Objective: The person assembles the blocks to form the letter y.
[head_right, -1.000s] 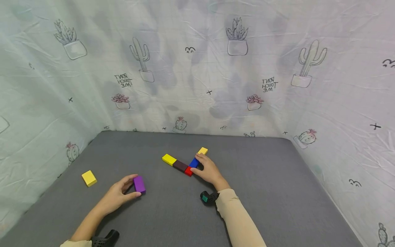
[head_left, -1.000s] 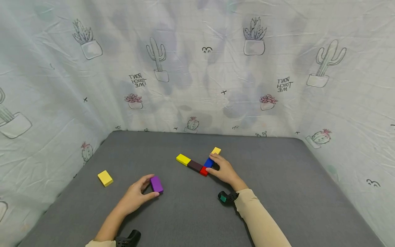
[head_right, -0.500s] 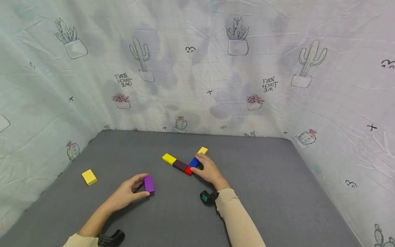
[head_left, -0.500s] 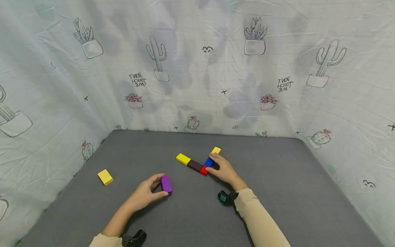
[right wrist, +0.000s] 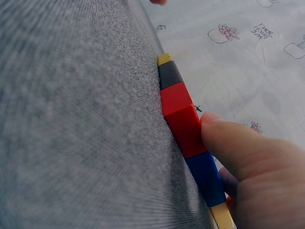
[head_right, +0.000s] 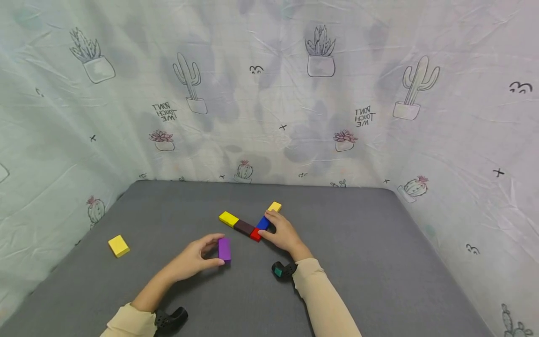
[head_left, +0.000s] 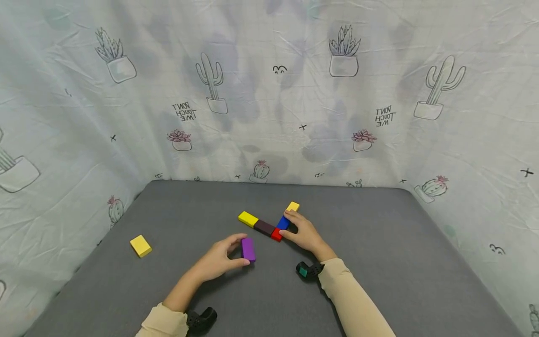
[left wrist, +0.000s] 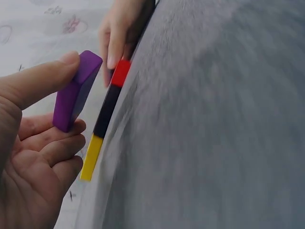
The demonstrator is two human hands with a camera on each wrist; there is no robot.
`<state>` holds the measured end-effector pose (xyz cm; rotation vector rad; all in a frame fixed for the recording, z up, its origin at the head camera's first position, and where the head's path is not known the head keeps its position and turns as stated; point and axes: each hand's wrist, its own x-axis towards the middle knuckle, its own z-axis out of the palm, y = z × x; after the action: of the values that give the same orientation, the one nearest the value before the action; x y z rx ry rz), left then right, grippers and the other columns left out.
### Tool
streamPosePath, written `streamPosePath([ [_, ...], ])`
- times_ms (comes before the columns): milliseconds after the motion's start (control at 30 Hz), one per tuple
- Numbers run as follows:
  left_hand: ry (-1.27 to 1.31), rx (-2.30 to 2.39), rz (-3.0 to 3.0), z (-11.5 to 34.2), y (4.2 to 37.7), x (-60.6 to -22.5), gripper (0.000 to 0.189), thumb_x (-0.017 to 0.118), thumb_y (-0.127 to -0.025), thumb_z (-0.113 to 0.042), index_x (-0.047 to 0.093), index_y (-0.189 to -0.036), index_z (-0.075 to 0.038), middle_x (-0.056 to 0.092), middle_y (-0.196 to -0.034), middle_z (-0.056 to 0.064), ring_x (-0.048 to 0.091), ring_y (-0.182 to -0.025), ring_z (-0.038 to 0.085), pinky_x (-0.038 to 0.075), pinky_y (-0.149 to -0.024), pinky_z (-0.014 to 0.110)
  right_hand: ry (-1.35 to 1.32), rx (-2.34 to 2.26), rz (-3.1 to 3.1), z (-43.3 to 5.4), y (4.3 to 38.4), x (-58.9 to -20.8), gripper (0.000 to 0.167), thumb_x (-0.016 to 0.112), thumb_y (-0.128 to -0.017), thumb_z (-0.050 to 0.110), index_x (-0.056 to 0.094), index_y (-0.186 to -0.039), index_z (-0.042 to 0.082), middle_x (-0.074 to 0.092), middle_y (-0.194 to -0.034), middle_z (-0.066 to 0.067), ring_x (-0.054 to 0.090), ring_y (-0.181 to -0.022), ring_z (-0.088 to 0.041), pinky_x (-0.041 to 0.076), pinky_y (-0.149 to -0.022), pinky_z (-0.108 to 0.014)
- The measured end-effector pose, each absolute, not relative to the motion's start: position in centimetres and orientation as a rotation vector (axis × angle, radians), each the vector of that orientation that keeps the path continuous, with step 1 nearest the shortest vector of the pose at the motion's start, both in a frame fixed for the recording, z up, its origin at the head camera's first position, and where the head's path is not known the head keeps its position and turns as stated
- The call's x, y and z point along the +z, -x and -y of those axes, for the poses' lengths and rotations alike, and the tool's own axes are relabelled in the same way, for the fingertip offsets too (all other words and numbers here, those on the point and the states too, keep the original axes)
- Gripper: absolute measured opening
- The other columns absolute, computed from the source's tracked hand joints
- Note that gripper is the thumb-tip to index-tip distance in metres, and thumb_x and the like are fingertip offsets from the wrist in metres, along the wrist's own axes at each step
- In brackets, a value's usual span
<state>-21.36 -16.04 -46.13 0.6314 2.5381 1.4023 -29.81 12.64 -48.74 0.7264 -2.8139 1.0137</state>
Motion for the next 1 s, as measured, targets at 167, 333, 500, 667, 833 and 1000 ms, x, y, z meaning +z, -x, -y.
streamPosePath([
  [167,-0.701,1.363,-2.524,14.3,22.1,-46.4,0.073,0.072,-0.084,-0.036,0.04,-0.141,-0.003,0.044,-0.144,0.018,0.045,-0.13,0.037,0.04,-0.104,0.05,-0.715,1.006,2.809,-12.5,29.8,-48.7,0.065,0.065,-0.089,0.04,0.046,-0.141,0.006,0.039,-0.149,-0.01,0.03,-0.141,-0.031,0.03,-0.111,-0.052],
  [333,-0.733,1.338,-2.504,12.9,22.6,-46.7,0.072,0.072,-0.084,-0.037,0.041,-0.14,-0.003,0.044,-0.143,0.017,0.045,-0.13,0.035,0.039,-0.104,0.049,-0.706,1.007,2.803,-12.5,29.8,-48.8,0.065,0.065,-0.088,0.04,0.046,-0.14,0.006,0.04,-0.149,-0.01,0.031,-0.14,-0.032,0.03,-0.11,-0.053],
  [500,-0.752,1.318,-2.487,11.9,22.9,-47.0,0.073,0.071,-0.084,-0.038,0.041,-0.14,-0.002,0.043,-0.144,0.018,0.045,-0.131,0.033,0.039,-0.105,0.047,-0.707,1.034,2.803,-12.5,29.8,-48.8,0.065,0.065,-0.089,0.039,0.046,-0.14,0.005,0.039,-0.149,-0.01,0.029,-0.141,-0.032,0.028,-0.111,-0.053],
  [667,-0.762,1.24,-2.535,11.4,23.1,-47.5,0.073,0.07,-0.084,-0.04,0.042,-0.14,-0.003,0.044,-0.144,0.016,0.046,-0.131,0.03,0.04,-0.105,0.045,-0.717,1.037,2.803,-12.5,29.8,-48.9,0.064,0.065,-0.089,0.038,0.046,-0.14,0.004,0.039,-0.149,-0.011,0.029,-0.141,-0.032,0.029,-0.111,-0.053],
  [833,-0.784,1.173,-2.59,11.1,23.2,-47.5,0.072,0.07,-0.084,-0.041,0.043,-0.14,-0.005,0.046,-0.143,0.015,0.046,-0.13,0.029,0.04,-0.105,0.045,-0.705,1.03,2.805,-12.5,29.7,-48.9,0.064,0.065,-0.089,0.037,0.046,-0.14,0.005,0.039,-0.149,-0.011,0.029,-0.141,-0.032,0.029,-0.111,-0.053],
  [1000,-0.789,1.124,-2.624,10.9,23.1,-47.2,0.072,0.069,-0.084,-0.042,0.043,-0.142,-0.007,0.047,-0.143,0.014,0.046,-0.13,0.029,0.04,-0.105,0.047,-0.698,1.034,2.81,-12.5,29.7,-48.7,0.064,0.065,-0.089,0.037,0.046,-0.14,0.005,0.039,-0.15,-0.011,0.029,-0.141,-0.032,0.028,-0.111,-0.053],
])
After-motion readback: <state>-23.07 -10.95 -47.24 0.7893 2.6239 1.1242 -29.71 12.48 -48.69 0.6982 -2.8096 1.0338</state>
